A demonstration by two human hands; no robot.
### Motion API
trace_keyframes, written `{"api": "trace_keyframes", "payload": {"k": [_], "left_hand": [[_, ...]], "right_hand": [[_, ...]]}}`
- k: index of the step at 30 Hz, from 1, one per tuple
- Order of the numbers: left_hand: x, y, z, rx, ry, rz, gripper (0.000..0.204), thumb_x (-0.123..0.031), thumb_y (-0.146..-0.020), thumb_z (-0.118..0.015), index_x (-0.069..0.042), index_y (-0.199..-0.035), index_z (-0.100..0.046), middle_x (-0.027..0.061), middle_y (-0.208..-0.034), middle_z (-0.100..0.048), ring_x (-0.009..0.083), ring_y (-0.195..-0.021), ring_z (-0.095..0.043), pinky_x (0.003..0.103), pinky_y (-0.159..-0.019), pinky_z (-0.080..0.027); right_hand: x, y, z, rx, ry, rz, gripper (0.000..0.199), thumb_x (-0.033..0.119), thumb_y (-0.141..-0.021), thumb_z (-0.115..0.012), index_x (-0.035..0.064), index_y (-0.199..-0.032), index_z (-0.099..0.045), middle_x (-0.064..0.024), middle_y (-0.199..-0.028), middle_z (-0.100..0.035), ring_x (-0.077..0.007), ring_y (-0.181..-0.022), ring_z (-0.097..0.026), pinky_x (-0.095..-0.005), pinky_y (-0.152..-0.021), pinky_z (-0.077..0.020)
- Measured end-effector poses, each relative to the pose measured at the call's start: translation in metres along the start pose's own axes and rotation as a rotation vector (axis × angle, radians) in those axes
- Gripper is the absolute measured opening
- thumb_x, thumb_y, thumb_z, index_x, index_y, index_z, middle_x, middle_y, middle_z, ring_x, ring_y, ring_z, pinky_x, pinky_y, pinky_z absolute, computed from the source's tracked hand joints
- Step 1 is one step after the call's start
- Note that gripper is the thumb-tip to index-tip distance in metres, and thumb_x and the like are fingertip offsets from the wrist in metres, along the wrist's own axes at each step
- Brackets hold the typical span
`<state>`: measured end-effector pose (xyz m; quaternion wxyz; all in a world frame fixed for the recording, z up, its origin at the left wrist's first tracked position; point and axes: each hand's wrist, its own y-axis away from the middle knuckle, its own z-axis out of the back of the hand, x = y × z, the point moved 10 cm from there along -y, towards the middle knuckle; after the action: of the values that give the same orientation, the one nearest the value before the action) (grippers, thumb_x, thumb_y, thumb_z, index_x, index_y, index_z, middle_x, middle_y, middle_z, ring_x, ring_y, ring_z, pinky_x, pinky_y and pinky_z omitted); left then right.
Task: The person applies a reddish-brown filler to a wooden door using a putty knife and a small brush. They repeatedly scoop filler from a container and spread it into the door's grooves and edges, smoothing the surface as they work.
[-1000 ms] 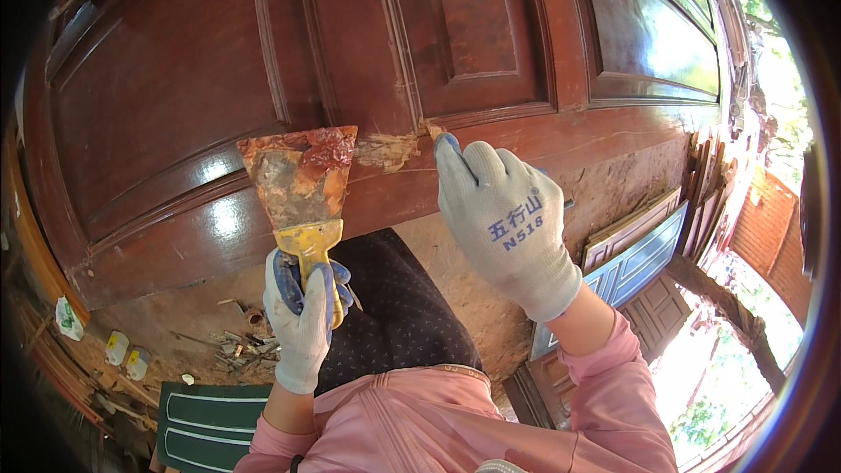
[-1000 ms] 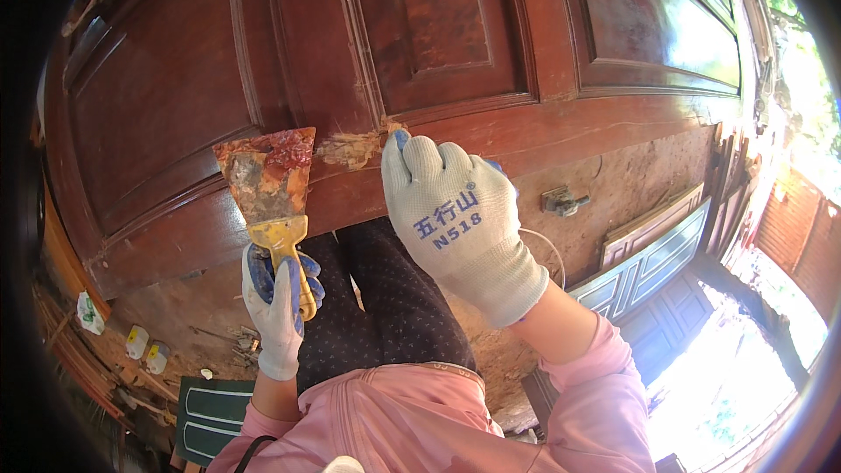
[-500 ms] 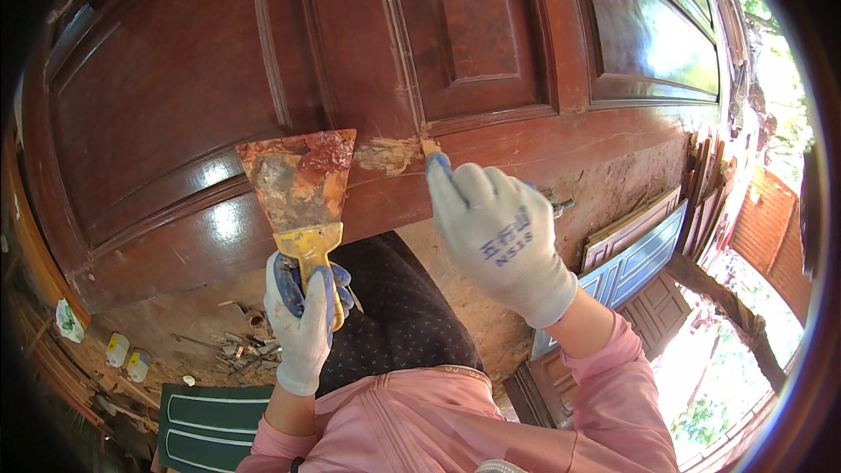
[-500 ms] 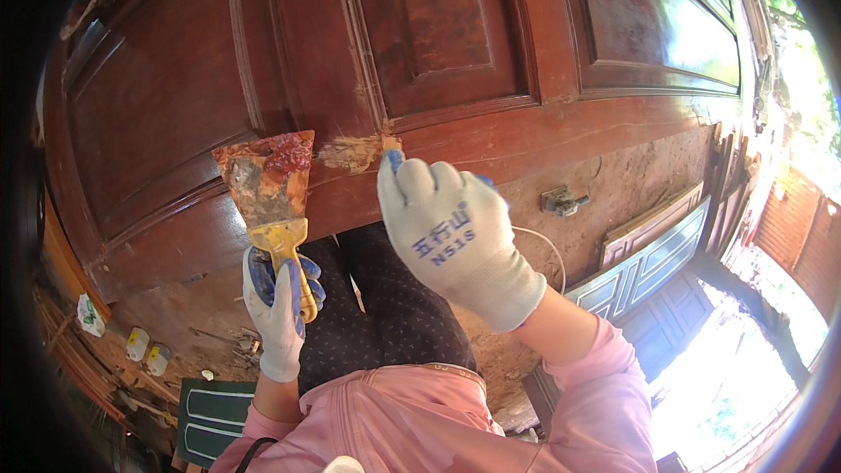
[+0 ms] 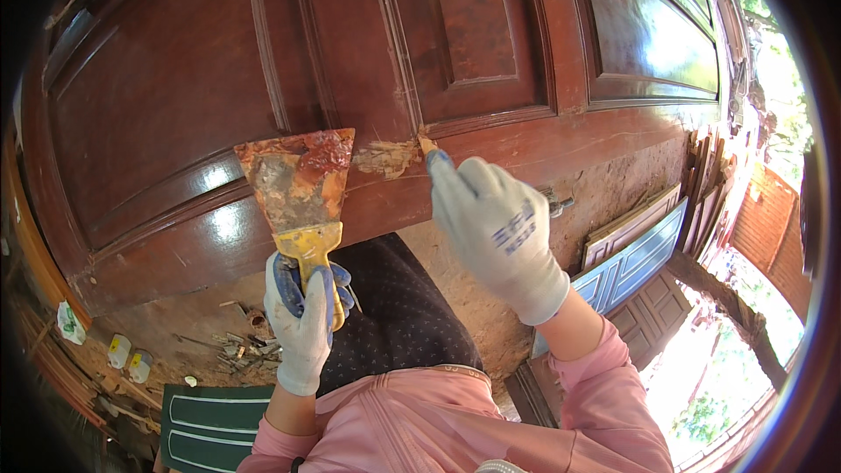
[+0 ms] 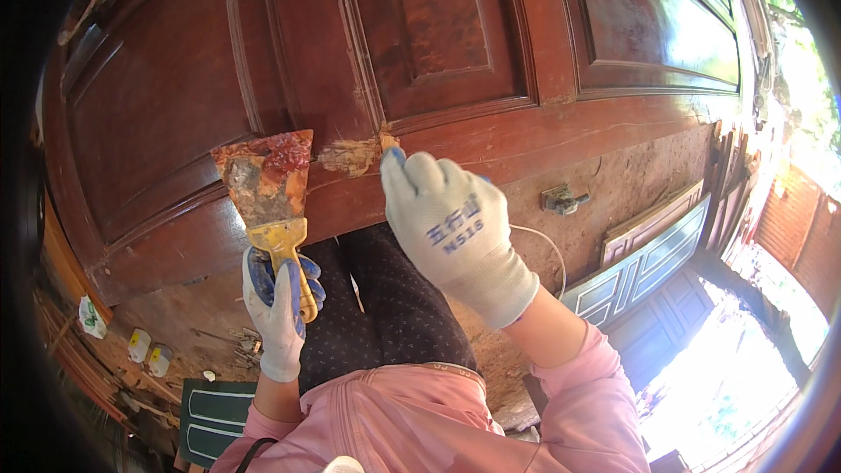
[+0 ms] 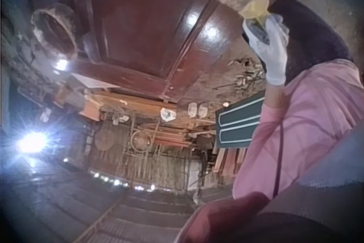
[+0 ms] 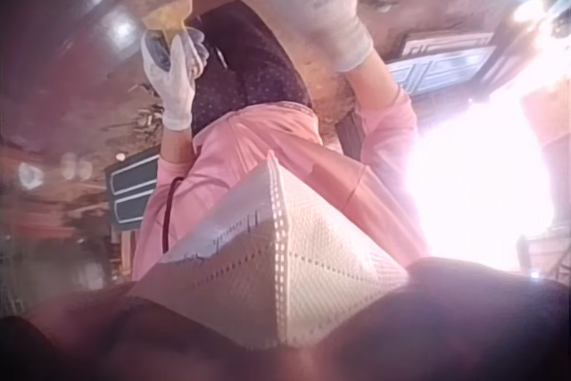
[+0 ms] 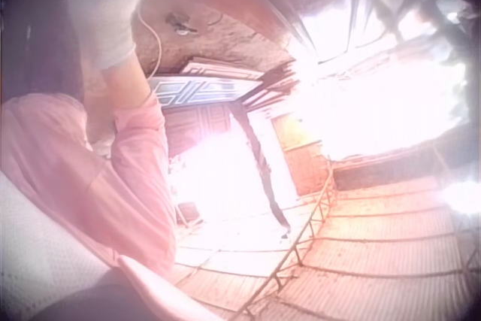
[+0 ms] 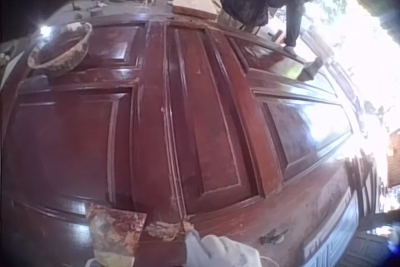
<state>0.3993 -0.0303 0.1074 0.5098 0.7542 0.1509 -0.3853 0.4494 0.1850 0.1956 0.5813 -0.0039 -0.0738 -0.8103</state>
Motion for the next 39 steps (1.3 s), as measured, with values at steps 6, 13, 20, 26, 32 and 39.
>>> {"api": "trace_keyframes", "payload": {"k": [6,13,20,26,32,39], "left_hand": [[0.001,-0.001,0.004,-0.023,-0.022,0.013,0.020,-0.014,-0.104,-0.060,-0.006,-0.121,-0.053,0.0095,-0.087,-0.069,0.0110,-0.056,-0.063,0.023,-0.049,-0.052],[0.000,-0.001,0.003,-0.015,-0.033,-0.003,0.019,-0.013,-0.104,-0.060,-0.006,-0.120,-0.053,0.0094,-0.087,-0.069,0.0109,-0.056,-0.063,0.023,-0.049,-0.052],[-0.002,-0.001,0.001,-0.003,-0.040,-0.021,0.021,-0.014,-0.104,-0.060,-0.006,-0.122,-0.052,0.0096,-0.087,-0.069,0.0115,-0.056,-0.062,0.023,-0.049,-0.052],[-0.002,-0.002,0.005,-0.033,-0.042,-0.008,0.020,-0.013,-0.104,-0.059,-0.006,-0.121,-0.053,0.0093,-0.087,-0.069,0.0113,-0.056,-0.062,0.023,-0.049,-0.051],[-0.001,-0.001,0.009,-0.054,-0.031,0.016,0.020,-0.010,-0.104,-0.059,-0.004,-0.121,-0.051,0.0104,-0.088,-0.069,0.0100,-0.057,-0.061,0.022,-0.050,-0.050],[-0.001,-0.002,0.013,-0.074,-0.073,-0.005,0.020,-0.014,-0.105,-0.059,-0.006,-0.122,-0.053,0.0084,-0.088,-0.069,0.0094,-0.058,-0.062,0.022,-0.051,-0.052]], "right_hand": [[-0.005,-0.008,0.014,-0.048,-0.030,0.028,0.038,0.011,-0.081,-0.075,0.0077,-0.118,-0.071,-0.0009,-0.078,-0.051,-0.0149,-0.068,-0.060,-0.0310,-0.056,-0.0524],[-0.004,-0.003,0.007,0.024,0.027,0.083,0.038,0.017,-0.080,-0.071,0.0086,-0.118,-0.069,0.0011,-0.086,-0.056,-0.0137,-0.076,-0.062,-0.0292,-0.062,-0.0539],[-0.011,-0.003,0.007,-0.004,-0.054,0.043,0.033,0.016,-0.078,-0.073,0.0100,-0.111,-0.071,-0.0001,-0.085,-0.055,-0.0165,-0.080,-0.062,-0.0334,-0.066,-0.0538],[-0.048,-0.015,0.028,-0.151,-0.217,0.224,0.046,0.000,-0.071,-0.074,0.0103,-0.115,-0.076,-0.0046,-0.098,-0.065,-0.0275,-0.091,-0.060,-0.0397,-0.082,-0.0527],[-0.069,-0.029,0.012,-0.174,-0.312,0.432,0.039,0.007,-0.080,-0.074,0.0164,-0.119,-0.075,0.0003,-0.111,-0.065,-0.0229,-0.096,-0.061,-0.0361,-0.087,-0.0526],[-0.056,-0.031,-0.010,-0.092,-0.198,0.717,0.036,0.012,-0.077,-0.074,0.0129,-0.114,-0.074,-0.0021,-0.114,-0.065,-0.0231,-0.097,-0.061,-0.0355,-0.084,-0.0548]]}}
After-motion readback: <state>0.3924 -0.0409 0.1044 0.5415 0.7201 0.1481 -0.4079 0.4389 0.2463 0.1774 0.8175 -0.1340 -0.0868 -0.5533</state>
